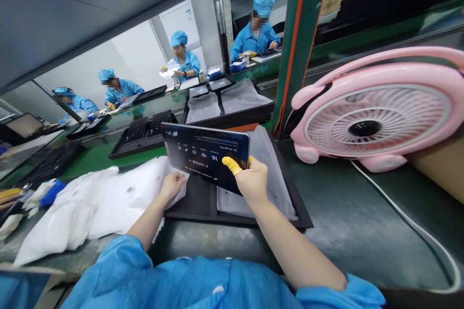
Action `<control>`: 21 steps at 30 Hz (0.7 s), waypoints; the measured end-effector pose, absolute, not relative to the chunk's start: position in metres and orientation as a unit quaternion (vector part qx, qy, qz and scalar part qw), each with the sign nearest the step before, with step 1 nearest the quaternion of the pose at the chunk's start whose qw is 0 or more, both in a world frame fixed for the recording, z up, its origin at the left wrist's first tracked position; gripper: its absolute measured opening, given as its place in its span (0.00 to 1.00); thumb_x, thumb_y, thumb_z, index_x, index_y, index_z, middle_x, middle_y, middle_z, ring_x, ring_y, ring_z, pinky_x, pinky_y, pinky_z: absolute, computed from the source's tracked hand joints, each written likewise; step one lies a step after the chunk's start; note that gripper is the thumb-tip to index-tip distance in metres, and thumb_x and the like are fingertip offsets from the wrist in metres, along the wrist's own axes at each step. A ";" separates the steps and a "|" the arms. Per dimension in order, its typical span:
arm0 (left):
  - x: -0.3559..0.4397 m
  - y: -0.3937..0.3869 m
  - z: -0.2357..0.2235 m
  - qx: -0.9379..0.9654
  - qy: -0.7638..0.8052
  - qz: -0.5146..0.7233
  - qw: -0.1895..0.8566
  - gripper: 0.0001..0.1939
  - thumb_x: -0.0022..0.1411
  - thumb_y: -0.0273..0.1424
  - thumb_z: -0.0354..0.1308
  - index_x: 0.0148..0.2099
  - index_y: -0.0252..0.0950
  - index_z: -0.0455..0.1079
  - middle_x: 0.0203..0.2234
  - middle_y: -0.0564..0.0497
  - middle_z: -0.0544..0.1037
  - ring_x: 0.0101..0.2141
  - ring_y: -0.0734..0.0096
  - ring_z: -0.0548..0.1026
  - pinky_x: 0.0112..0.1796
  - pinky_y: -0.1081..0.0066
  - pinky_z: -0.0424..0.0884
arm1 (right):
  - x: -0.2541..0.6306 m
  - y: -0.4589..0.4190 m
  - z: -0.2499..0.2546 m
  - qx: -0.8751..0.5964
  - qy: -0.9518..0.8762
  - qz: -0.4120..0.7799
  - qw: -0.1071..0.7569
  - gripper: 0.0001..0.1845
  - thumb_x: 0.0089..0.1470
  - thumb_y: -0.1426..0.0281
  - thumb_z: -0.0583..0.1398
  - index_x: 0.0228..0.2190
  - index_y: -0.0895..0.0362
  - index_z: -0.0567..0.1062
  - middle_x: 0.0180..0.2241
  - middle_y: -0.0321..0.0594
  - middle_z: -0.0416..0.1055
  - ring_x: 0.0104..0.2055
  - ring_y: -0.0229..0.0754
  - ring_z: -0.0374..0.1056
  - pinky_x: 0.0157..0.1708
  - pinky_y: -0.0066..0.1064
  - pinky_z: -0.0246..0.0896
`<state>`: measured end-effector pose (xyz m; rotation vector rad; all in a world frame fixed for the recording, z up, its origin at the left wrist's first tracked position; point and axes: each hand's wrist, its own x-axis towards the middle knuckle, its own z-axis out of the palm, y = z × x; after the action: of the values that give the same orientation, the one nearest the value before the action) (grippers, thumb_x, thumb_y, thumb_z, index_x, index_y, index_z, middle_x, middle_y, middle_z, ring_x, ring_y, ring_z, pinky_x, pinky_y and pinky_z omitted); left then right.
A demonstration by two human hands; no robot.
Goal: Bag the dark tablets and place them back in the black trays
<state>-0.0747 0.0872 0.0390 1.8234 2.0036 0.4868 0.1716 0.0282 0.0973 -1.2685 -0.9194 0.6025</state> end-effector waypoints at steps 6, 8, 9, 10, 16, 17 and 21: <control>-0.086 0.093 0.045 0.657 0.687 0.151 0.272 0.12 0.52 0.32 0.53 0.19 0.36 0.61 0.12 0.56 0.68 0.19 0.74 0.68 0.26 0.74 0.63 | 0.167 0.026 0.084 -0.556 -0.422 0.259 0.667 0.19 0.32 0.54 0.64 0.19 0.58 0.74 0.18 0.37 0.68 0.23 0.40 0.62 0.24 0.31 0.60; -0.085 0.091 0.045 0.652 0.688 0.155 0.277 0.12 0.51 0.33 0.54 0.18 0.36 0.61 0.11 0.55 0.68 0.19 0.74 0.68 0.26 0.74 0.63 | 0.164 0.026 0.080 -0.561 -0.432 0.264 0.655 0.19 0.32 0.53 0.63 0.18 0.58 0.74 0.17 0.37 0.67 0.22 0.39 0.61 0.23 0.31 0.59; -0.084 0.090 0.045 0.646 0.692 0.161 0.279 0.12 0.51 0.33 0.55 0.18 0.36 0.61 0.11 0.55 0.68 0.19 0.73 0.68 0.26 0.73 0.63 | 0.164 0.027 0.078 -0.563 -0.436 0.265 0.650 0.20 0.32 0.53 0.63 0.17 0.58 0.73 0.17 0.36 0.67 0.22 0.39 0.61 0.22 0.30 0.58; -0.083 0.089 0.045 0.640 0.696 0.165 0.281 0.12 0.51 0.33 0.55 0.18 0.36 0.61 0.11 0.55 0.67 0.19 0.73 0.68 0.26 0.73 0.63 | 0.163 0.027 0.077 -0.565 -0.438 0.267 0.646 0.20 0.32 0.53 0.63 0.17 0.58 0.73 0.16 0.36 0.66 0.22 0.39 0.60 0.22 0.30 0.58; -0.094 0.088 0.059 0.643 0.698 0.176 0.263 0.10 0.51 0.32 0.54 0.20 0.36 0.61 0.13 0.56 0.68 0.20 0.73 0.69 0.26 0.73 0.62 | 0.163 0.027 0.073 -0.568 -0.431 0.280 0.643 0.19 0.32 0.53 0.63 0.17 0.58 0.73 0.17 0.37 0.66 0.22 0.39 0.60 0.24 0.31 0.58; -0.098 0.088 0.063 0.646 0.700 0.171 0.253 0.09 0.50 0.31 0.55 0.20 0.36 0.61 0.13 0.56 0.68 0.20 0.73 0.69 0.27 0.74 0.62 | 0.163 0.027 0.072 -0.570 -0.436 0.283 0.636 0.20 0.32 0.53 0.63 0.18 0.58 0.73 0.17 0.36 0.66 0.22 0.39 0.60 0.24 0.31 0.58; -0.114 0.089 0.076 0.646 0.705 0.126 0.265 0.07 0.48 0.27 0.54 0.21 0.36 0.60 0.13 0.56 0.68 0.20 0.74 0.68 0.26 0.74 0.62 | 0.157 0.023 0.066 -0.573 -0.474 0.283 0.605 0.21 0.34 0.51 0.62 0.16 0.57 0.71 0.15 0.34 0.62 0.20 0.37 0.58 0.22 0.30 0.55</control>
<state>-0.1140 0.0892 0.0756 1.7451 1.9034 0.3392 0.1570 0.0230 0.0660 -1.3261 -1.0976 0.6555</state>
